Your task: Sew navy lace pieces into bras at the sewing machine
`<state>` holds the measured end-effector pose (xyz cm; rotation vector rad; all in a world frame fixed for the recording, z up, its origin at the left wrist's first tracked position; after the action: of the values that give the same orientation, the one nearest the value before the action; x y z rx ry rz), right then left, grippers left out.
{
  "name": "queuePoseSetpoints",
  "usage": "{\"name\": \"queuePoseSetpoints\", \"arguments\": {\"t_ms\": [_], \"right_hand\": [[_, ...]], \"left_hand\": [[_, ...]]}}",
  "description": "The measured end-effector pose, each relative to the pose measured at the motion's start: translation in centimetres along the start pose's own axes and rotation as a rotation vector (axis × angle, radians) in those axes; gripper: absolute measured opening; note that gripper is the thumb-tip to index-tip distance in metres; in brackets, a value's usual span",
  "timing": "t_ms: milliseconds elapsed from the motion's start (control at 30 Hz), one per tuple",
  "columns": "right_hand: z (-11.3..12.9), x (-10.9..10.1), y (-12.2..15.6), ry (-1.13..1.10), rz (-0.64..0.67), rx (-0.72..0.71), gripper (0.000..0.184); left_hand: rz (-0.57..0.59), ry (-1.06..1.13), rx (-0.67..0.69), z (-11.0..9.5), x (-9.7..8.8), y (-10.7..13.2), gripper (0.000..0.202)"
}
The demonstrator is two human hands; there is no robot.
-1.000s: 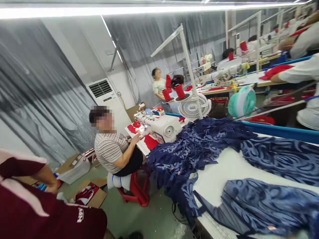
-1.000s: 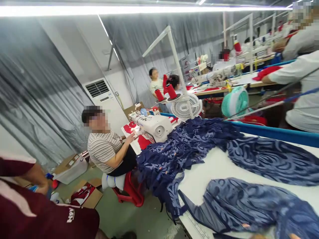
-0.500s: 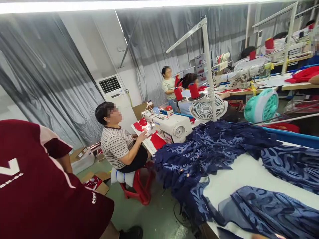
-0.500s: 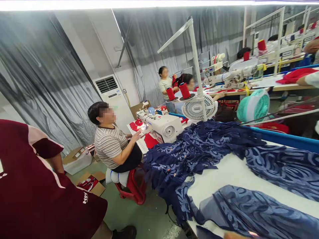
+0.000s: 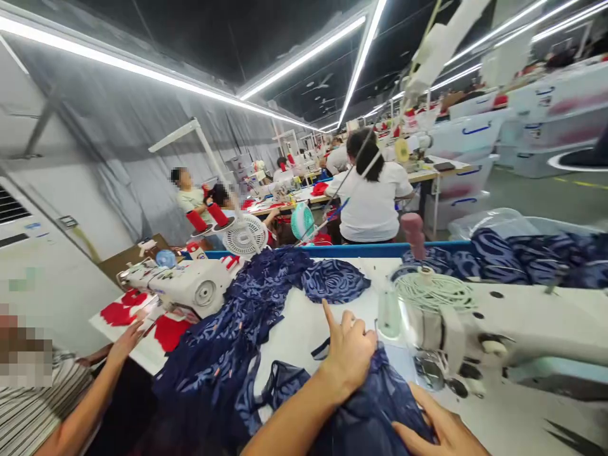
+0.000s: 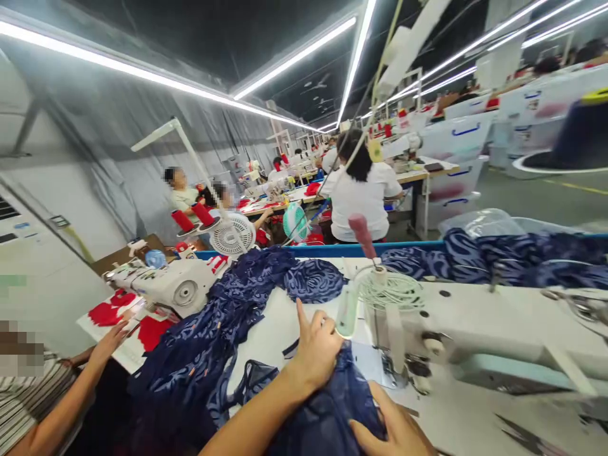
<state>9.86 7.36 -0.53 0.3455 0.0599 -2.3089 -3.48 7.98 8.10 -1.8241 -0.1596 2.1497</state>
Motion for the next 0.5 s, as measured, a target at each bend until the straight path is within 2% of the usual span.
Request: {"name": "queuePoseSetpoints", "arguments": {"t_ms": [67, 133, 200, 267, 300, 433, 500], "right_hand": [[-3.0, -1.7, 0.9, -0.033, -0.054, 0.115, 0.062], [-4.2, -3.0, 1.8, -0.105, -0.032, 0.189, 0.061], [-3.5, -4.1, 2.1, -0.017, 0.011, 0.150, 0.052], [-2.4, -4.8, 1.9, 0.106, 0.054, 0.131, 0.029], [-1.9, -4.9, 1.8, 0.149, 0.067, 0.134, 0.024], [-0.9, -5.0, 1.7, 0.197, 0.051, 0.124, 0.027], [-1.3, -4.8, 1.9, 0.178, 0.083, 0.131, 0.027]], "left_hand": [[0.033, 0.027, -0.020, -1.2, 4.1, -0.6, 0.013], [0.033, 0.072, -0.057, -1.8, 5.8, -0.4, 0.023], [0.043, 0.120, -0.076, -1.9, 5.7, -0.2, 0.036], [0.066, 0.165, -0.095, -1.9, 4.9, 0.2, 0.036], [0.081, 0.187, -0.098, -2.1, 4.5, 0.5, 0.033], [0.127, 0.265, -0.052, -3.8, 4.7, 2.8, 0.024], [0.120, 0.301, -0.014, -4.5, 5.4, 3.7, 0.035]]}}
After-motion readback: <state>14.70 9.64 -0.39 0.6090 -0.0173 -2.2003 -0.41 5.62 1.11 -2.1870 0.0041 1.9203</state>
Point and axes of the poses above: each hand's wrist, its own y-axis away from the middle knuckle, its own x-axis out of the palm, z = x × y, the point moved 5 cm from there along -y, towards the middle knuckle, and after that the axes turned 8 degrees about z, right-handed, at the moved point
